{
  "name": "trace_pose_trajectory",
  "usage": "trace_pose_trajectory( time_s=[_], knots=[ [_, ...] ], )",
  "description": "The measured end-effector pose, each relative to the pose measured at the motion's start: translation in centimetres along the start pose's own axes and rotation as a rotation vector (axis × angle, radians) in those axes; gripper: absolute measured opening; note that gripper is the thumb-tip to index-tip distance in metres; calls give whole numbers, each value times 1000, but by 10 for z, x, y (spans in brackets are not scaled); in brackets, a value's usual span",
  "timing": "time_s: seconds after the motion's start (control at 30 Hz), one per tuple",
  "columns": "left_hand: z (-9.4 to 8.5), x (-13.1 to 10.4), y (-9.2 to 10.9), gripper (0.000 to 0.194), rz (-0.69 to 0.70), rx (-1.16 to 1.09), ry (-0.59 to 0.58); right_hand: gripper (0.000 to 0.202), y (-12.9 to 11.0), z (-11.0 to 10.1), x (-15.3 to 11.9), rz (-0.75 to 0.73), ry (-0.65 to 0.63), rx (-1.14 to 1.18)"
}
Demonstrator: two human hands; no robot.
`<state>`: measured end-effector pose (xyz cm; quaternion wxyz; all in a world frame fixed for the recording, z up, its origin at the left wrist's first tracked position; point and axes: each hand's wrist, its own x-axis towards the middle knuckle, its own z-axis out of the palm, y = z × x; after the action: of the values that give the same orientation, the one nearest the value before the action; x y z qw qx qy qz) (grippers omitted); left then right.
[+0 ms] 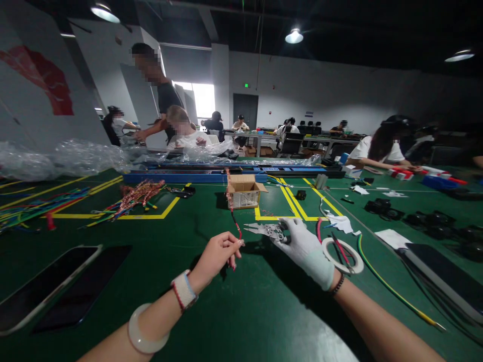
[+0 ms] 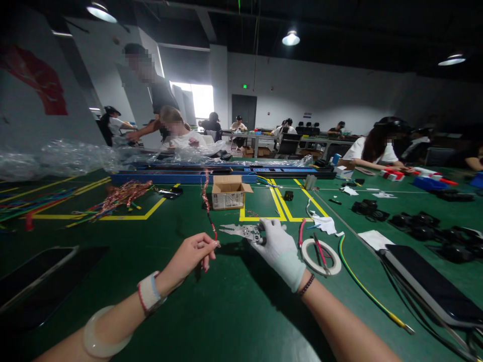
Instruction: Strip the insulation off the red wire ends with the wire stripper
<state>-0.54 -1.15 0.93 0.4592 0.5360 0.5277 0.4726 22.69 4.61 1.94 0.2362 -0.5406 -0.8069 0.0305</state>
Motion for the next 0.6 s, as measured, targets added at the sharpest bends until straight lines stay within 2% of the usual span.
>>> trace_pose_trajectory(
  time_s=[0.37,0.6],
  knots=[
    [0,-2,3,22,-15,185,72,45,-6,6,-4,-6,-82,35],
    [0,-2,2,21,-32,170,90,36,-10,3,-7,-8,-101,24]
  ],
)
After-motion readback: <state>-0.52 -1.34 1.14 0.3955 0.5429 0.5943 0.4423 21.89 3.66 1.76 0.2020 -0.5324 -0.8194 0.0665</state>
